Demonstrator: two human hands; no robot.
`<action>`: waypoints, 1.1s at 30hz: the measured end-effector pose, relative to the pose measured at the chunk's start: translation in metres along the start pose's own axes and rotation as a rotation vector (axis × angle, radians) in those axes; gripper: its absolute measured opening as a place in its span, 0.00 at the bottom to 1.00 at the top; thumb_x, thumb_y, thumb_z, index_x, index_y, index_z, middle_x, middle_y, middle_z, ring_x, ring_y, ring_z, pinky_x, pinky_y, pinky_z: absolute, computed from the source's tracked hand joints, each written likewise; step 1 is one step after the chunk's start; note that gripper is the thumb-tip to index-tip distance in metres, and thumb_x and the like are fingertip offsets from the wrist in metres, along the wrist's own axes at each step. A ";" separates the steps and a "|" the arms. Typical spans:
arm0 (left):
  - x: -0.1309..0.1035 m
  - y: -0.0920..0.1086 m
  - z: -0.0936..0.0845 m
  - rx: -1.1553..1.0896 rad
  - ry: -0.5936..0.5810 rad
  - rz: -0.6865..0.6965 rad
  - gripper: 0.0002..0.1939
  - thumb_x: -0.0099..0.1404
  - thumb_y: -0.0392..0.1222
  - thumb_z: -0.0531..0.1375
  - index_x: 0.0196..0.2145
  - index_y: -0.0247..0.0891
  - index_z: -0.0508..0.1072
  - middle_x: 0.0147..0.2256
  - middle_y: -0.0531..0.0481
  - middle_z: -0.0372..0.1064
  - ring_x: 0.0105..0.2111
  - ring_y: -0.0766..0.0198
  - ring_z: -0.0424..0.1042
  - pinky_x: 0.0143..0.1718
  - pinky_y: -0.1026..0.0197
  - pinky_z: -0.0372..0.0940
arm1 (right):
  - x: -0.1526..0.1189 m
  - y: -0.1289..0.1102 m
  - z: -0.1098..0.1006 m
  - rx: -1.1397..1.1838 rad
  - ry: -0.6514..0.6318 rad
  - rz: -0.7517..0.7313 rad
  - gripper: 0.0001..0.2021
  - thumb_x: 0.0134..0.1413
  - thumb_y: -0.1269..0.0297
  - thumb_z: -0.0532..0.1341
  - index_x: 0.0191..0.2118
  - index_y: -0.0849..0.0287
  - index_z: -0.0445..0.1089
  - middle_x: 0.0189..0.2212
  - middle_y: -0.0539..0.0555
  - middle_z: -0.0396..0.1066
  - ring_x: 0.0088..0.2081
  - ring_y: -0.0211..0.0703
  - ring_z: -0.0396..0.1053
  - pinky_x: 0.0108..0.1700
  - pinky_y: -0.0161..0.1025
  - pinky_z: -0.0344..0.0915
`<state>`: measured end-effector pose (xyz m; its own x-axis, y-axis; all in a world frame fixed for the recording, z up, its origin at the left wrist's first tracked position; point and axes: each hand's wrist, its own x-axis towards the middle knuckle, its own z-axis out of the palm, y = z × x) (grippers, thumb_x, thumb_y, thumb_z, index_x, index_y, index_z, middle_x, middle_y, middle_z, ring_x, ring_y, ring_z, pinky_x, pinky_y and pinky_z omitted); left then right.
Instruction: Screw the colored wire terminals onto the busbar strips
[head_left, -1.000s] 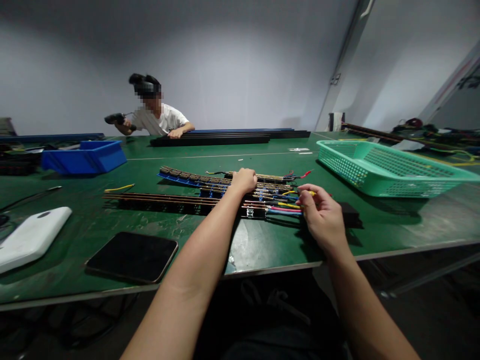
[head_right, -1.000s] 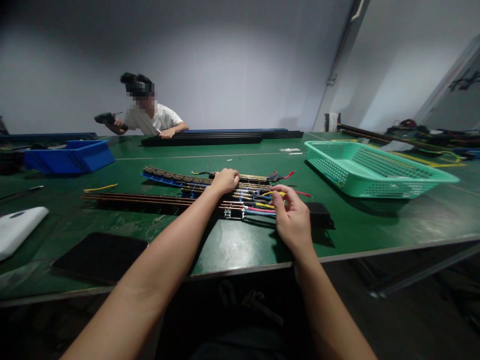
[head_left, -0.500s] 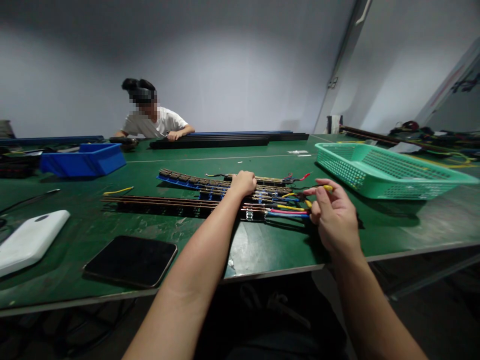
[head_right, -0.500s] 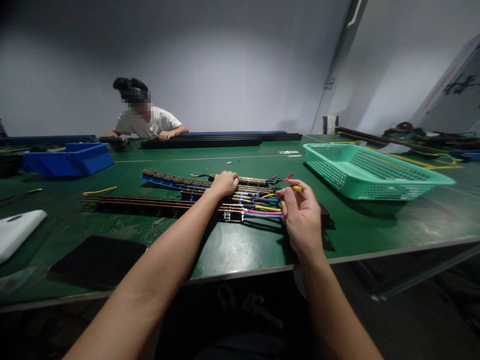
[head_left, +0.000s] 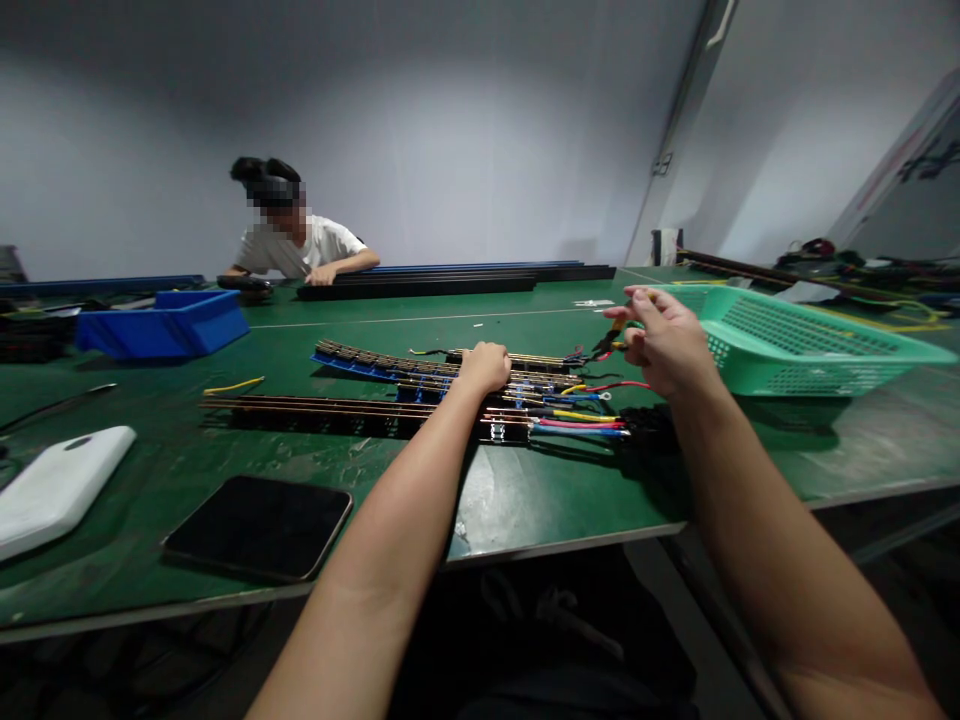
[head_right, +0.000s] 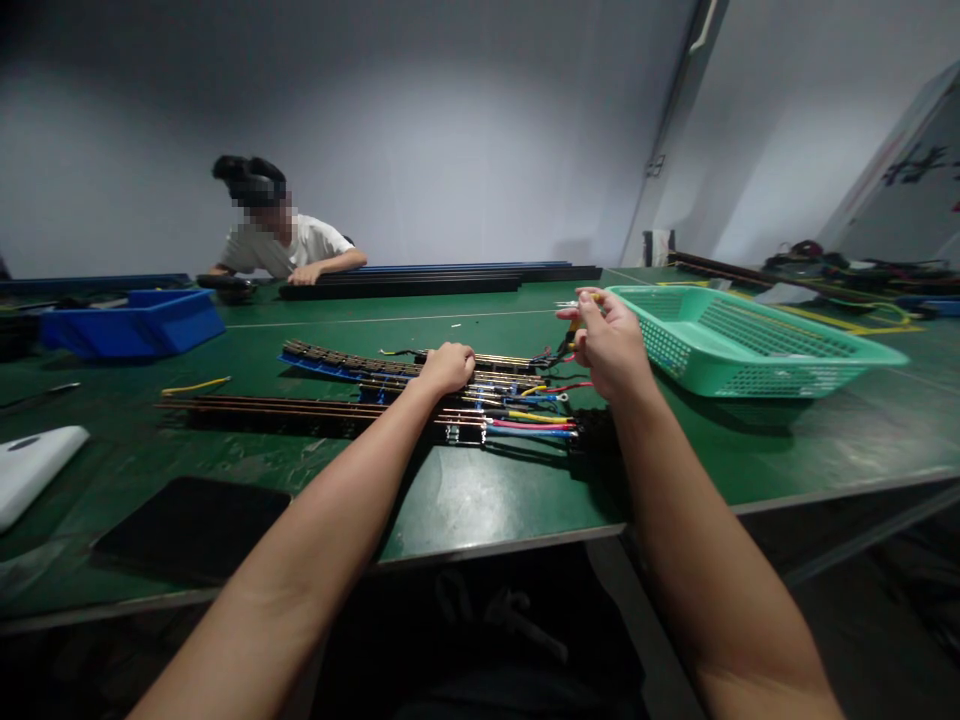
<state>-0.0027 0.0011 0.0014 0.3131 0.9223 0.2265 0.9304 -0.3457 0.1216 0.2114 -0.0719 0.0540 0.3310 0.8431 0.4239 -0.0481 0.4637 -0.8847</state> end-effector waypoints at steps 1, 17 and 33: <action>0.000 0.000 0.001 0.000 0.001 0.001 0.20 0.71 0.39 0.47 0.47 0.38 0.79 0.50 0.40 0.76 0.52 0.50 0.72 0.53 0.46 0.65 | 0.003 0.005 0.000 -0.008 -0.001 0.036 0.15 0.54 0.51 0.66 0.40 0.54 0.65 0.28 0.49 0.76 0.12 0.26 0.46 0.13 0.29 0.41; 0.002 0.000 0.002 -0.005 0.010 0.014 0.21 0.71 0.40 0.47 0.45 0.37 0.79 0.49 0.38 0.77 0.51 0.48 0.72 0.53 0.44 0.65 | -0.012 0.052 0.006 -0.607 -0.449 -0.085 0.09 0.40 0.57 0.72 0.24 0.56 0.77 0.14 0.47 0.66 0.18 0.36 0.58 0.24 0.36 0.50; 0.002 0.000 0.001 -0.001 0.007 0.006 0.20 0.70 0.39 0.47 0.44 0.39 0.80 0.48 0.40 0.77 0.50 0.49 0.73 0.52 0.46 0.66 | -0.006 0.047 0.004 -0.055 0.017 0.177 0.26 0.57 0.32 0.52 0.31 0.51 0.46 0.17 0.38 0.49 0.12 0.30 0.43 0.17 0.31 0.48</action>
<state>-0.0016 0.0030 0.0014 0.3168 0.9191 0.2343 0.9286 -0.3509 0.1209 0.2035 -0.0546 0.0107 0.3377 0.9053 0.2576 -0.0553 0.2923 -0.9547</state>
